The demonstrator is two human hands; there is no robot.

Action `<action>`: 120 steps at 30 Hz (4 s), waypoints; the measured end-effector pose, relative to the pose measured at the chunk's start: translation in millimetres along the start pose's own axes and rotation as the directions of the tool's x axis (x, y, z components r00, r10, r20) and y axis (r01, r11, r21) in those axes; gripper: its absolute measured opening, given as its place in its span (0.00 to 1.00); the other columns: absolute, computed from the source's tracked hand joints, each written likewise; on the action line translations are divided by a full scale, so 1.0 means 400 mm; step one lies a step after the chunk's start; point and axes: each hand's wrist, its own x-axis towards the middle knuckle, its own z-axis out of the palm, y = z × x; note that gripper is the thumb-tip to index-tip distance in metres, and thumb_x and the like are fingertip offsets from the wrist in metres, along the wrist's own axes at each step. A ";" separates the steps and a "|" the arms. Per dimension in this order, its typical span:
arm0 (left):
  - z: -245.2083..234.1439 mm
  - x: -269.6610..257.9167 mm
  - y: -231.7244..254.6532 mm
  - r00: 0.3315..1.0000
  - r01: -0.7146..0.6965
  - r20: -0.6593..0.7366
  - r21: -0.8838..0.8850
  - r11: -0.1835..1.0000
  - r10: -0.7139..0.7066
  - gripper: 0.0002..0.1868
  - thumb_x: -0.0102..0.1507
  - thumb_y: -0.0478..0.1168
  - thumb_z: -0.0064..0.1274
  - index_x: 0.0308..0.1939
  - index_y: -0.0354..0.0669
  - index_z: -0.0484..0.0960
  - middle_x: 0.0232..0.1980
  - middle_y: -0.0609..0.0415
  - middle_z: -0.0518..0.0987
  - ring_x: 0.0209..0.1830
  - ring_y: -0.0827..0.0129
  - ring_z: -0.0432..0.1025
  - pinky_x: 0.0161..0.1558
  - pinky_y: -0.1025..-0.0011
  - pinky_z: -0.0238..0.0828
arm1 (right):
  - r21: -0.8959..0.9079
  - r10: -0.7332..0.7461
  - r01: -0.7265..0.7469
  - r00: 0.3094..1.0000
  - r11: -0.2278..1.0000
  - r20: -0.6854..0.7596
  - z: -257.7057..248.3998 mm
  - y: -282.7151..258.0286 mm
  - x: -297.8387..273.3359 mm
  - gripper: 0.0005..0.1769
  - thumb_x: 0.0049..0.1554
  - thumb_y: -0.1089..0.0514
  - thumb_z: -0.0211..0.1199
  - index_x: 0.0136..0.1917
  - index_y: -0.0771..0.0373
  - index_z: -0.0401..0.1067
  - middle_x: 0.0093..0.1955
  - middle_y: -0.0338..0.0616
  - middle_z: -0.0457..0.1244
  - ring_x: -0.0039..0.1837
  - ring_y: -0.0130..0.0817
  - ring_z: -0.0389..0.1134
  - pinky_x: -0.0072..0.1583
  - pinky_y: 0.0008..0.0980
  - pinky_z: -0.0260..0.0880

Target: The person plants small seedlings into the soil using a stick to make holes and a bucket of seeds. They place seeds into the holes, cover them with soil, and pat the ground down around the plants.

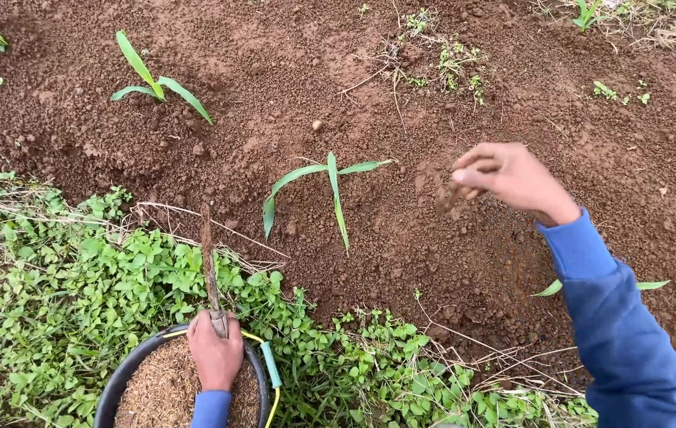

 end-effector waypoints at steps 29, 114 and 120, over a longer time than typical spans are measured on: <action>-0.012 -0.002 0.016 1.000 -0.026 -0.005 -0.046 0.999 0.026 0.11 0.68 0.44 0.53 0.34 0.46 0.70 0.36 0.55 0.74 0.46 0.65 0.65 0.61 0.63 0.63 | -0.703 0.192 0.188 0.885 0.686 0.424 0.473 0.224 -0.025 0.17 0.65 0.40 0.60 0.47 0.53 0.77 0.27 0.29 0.61 0.29 0.18 0.56 0.33 0.15 0.61; -0.009 -0.004 0.011 1.000 -0.014 0.004 -0.131 0.991 0.015 0.09 0.66 0.44 0.51 0.34 0.49 0.70 0.42 0.55 0.76 0.55 0.63 0.64 0.62 0.60 0.61 | -0.559 -0.565 0.560 0.804 0.612 0.187 0.611 0.348 0.118 0.20 0.66 0.43 0.55 0.44 0.59 0.76 0.39 0.40 0.67 0.36 0.30 0.67 0.36 0.32 0.75; -0.024 -0.007 0.024 1.000 -0.005 0.015 -0.139 0.990 0.008 0.11 0.67 0.43 0.51 0.31 0.49 0.69 0.40 0.55 0.75 0.55 0.63 0.64 0.62 0.59 0.61 | -0.562 -0.596 0.590 0.777 0.579 0.201 0.613 0.354 0.118 0.19 0.66 0.44 0.54 0.45 0.59 0.76 0.39 0.41 0.67 0.37 0.31 0.67 0.38 0.34 0.74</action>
